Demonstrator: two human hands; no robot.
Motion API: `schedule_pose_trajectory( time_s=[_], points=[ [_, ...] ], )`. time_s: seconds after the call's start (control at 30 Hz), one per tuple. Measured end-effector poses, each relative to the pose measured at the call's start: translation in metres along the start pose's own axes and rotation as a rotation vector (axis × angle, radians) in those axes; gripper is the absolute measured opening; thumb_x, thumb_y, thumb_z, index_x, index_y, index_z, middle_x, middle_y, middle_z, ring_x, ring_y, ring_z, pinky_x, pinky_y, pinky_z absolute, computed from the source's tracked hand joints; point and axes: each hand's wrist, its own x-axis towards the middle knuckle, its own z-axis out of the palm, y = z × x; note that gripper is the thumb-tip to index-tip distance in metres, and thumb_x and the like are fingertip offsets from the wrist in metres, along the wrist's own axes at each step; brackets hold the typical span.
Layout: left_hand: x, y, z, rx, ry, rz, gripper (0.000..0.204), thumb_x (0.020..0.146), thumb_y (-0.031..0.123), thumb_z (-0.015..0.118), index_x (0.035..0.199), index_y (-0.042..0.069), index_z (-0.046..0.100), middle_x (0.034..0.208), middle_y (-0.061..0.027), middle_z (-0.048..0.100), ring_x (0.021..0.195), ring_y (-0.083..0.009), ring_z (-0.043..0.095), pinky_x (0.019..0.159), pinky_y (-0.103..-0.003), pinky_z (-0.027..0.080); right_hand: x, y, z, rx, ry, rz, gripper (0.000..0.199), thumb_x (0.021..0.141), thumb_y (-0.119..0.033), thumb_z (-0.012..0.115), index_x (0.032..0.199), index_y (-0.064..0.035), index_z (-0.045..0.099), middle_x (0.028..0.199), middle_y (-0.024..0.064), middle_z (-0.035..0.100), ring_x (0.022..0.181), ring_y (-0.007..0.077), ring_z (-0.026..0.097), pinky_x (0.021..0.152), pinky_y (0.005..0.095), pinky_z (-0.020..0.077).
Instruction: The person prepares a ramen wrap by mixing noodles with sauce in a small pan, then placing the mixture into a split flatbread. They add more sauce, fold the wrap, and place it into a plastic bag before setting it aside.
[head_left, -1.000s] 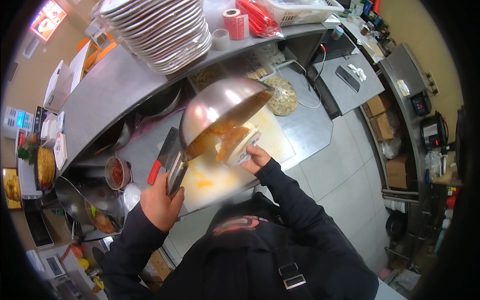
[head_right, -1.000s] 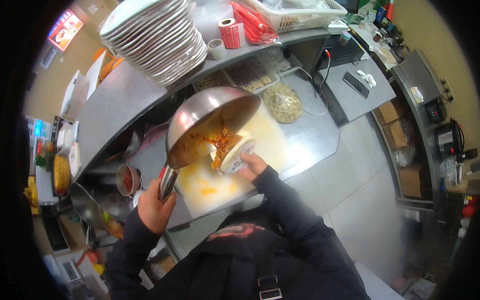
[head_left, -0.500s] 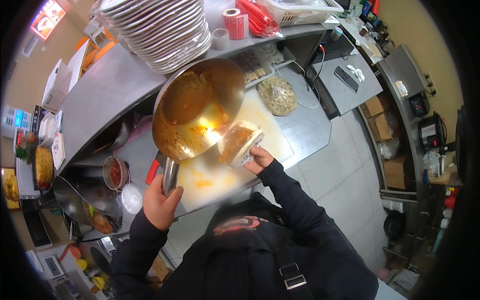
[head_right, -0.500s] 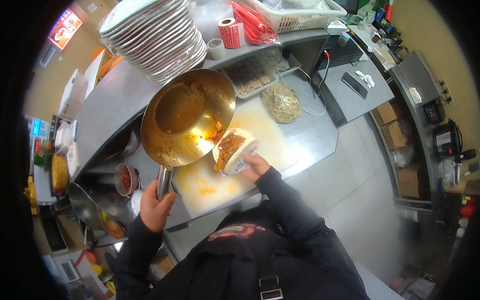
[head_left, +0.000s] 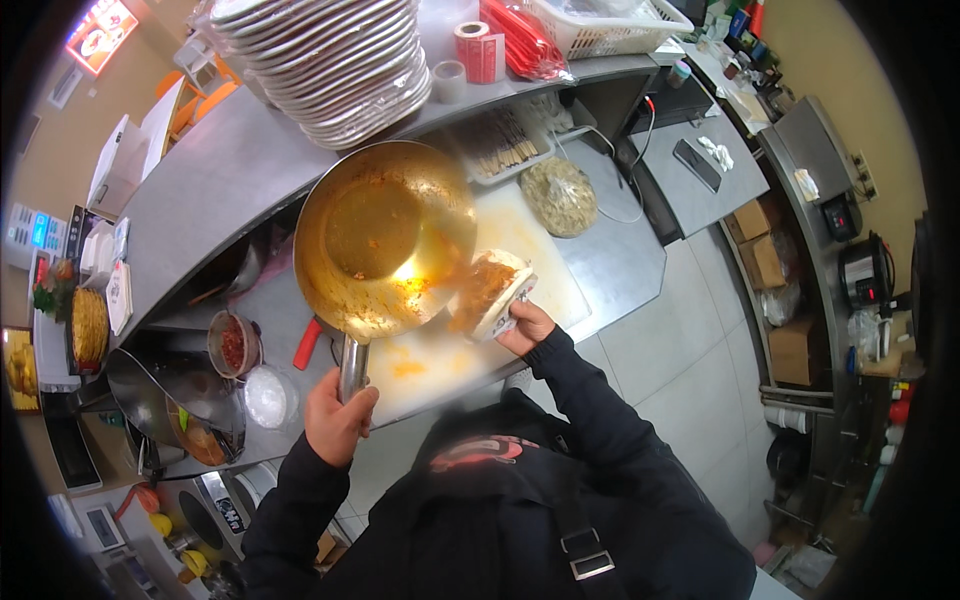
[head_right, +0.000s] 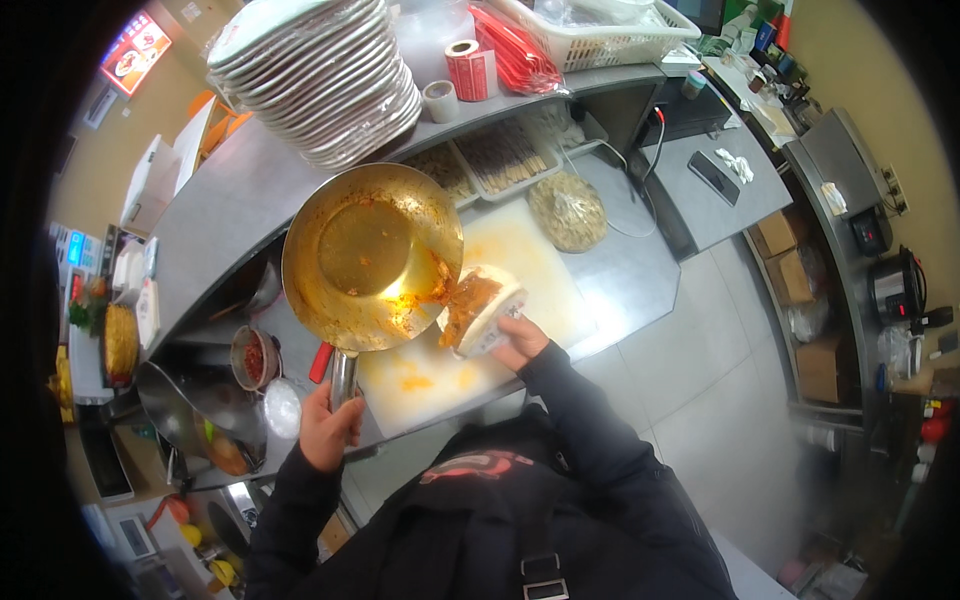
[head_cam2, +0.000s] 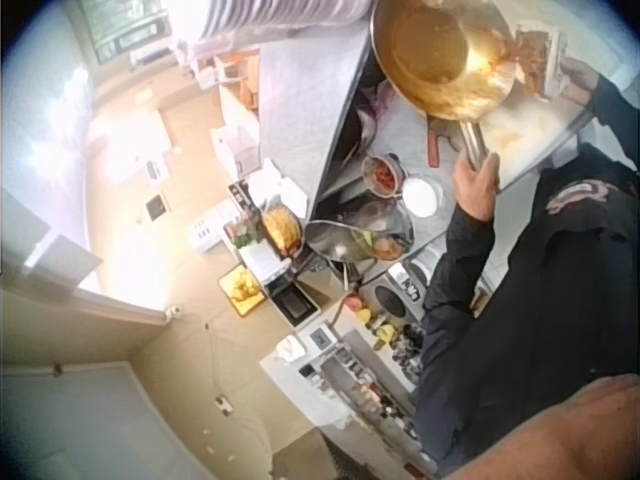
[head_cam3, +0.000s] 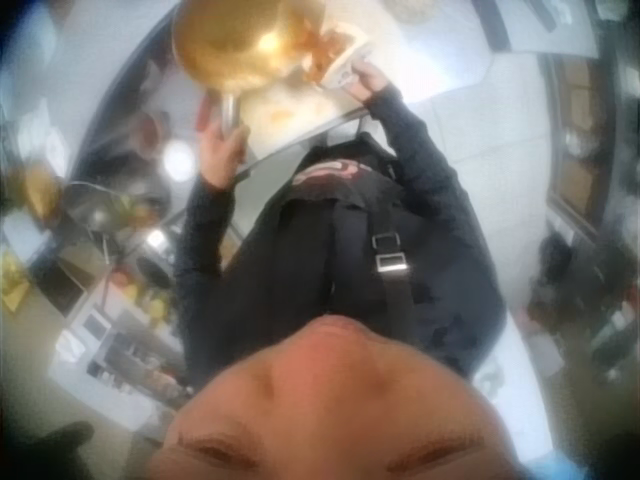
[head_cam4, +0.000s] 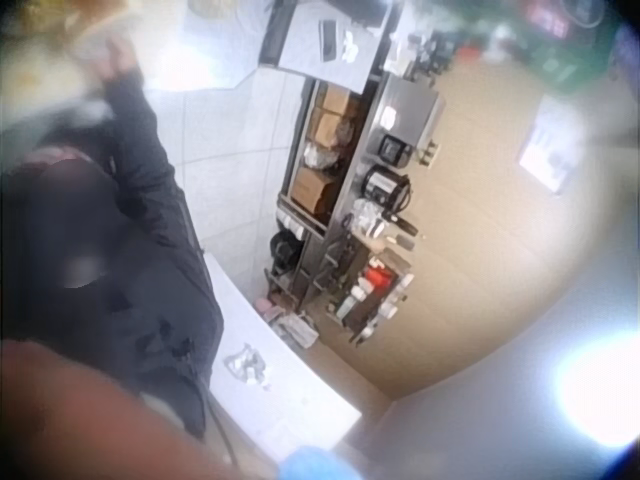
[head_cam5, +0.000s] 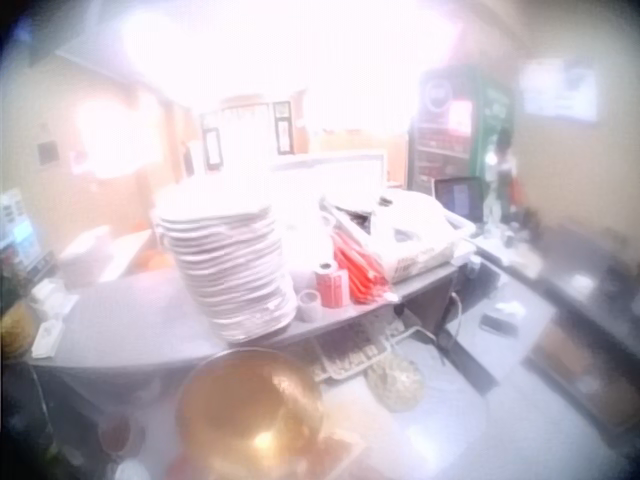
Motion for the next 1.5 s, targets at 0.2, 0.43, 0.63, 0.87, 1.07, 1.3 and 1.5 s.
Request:
schedule_pose_trajectory(
  time_s=[0.2,0.43,0.63,0.87,1.07,1.3,1.5],
  points=[
    [0.003,-0.021,-0.005,-0.235,-0.059,-0.132,0.014,0.09,0.012,0.063,0.095,0.001,0.057,0.062,-0.0057,0.055,0.046,-0.0139,0.049,0.044,-0.027,0.04,-0.011,-0.009,0.003,0.04,-0.043,-0.029,0.072,0.089,-0.02,0.071,0.151,-0.0073,0.037,0.147,0.0133,0.051,0.135,0.032,0.05,0.115,0.0527,0.0362],
    [0.021,-0.077,-0.005,-0.587,-0.225,-0.282,0.018,0.093,0.017,0.062,0.097,0.001,0.056,0.061,-0.0055,0.052,0.045,-0.0164,0.048,0.044,-0.029,0.038,-0.031,-0.026,0.012,0.017,0.028,-0.11,0.072,0.091,-0.02,0.069,0.152,-0.0074,0.034,0.15,0.0146,0.046,0.137,0.0341,0.046,0.116,0.0557,0.0347],
    [0.1,-0.131,0.044,-0.637,-0.371,-0.403,0.026,0.097,0.02,0.059,0.078,0.008,0.048,0.06,-0.0042,0.049,0.049,-0.0157,0.046,0.048,-0.03,0.037,-0.04,-0.038,0.042,-0.048,0.046,-0.16,0.065,0.095,-0.02,0.065,0.151,-0.0082,0.034,0.149,0.0151,0.046,0.134,0.0357,0.047,0.11,0.0575,0.0419],
    [0.167,-0.165,0.091,-0.637,-0.264,-0.377,0.027,0.101,0.026,0.056,0.101,-0.001,0.059,0.07,-0.0062,0.058,0.058,-0.0169,0.054,0.055,-0.031,0.043,-0.026,-0.029,0.062,-0.059,-0.079,-0.136,0.08,0.087,-0.023,0.074,0.153,-0.0078,0.032,0.152,0.013,0.044,0.14,0.0338,0.042,0.116,0.0546,0.034],
    [0.148,-0.207,0.031,-0.108,0.147,0.137,0.024,0.095,0.013,0.066,0.113,-0.003,0.066,0.098,-0.0103,0.071,0.09,-0.015,0.067,0.083,-0.028,0.053,-0.009,-0.009,0.075,-0.008,0.028,-0.082,0.09,0.077,-0.024,0.083,0.153,-0.0153,0.036,0.155,0.0103,0.042,0.141,0.0337,0.041,0.118,0.0597,0.0288],
    [0.118,-0.235,-0.126,-0.36,0.492,0.177,0.014,0.093,0.007,0.066,0.103,-0.001,0.063,0.093,-0.0107,0.07,0.07,-0.0152,0.065,0.061,-0.027,0.054,0.018,0.014,0.089,0.019,0.062,0.042,0.087,0.079,-0.032,0.08,0.153,-0.0179,0.037,0.156,0.0092,0.041,0.142,0.0336,0.04,0.116,0.0596,0.0314],
    [0.164,-0.207,-0.281,-0.35,0.79,0.444,0.051,0.086,0.007,0.074,0.127,-0.004,0.046,0.083,-0.0087,0.063,0.067,-0.0148,0.062,0.059,-0.028,0.052,0.037,0.048,0.112,-0.088,0.099,0.054,0.046,0.104,-0.041,0.042,0.141,-0.0138,0.044,0.137,0.0111,0.052,0.124,0.0333,0.051,0.098,0.0602,0.0429]
  ],
)
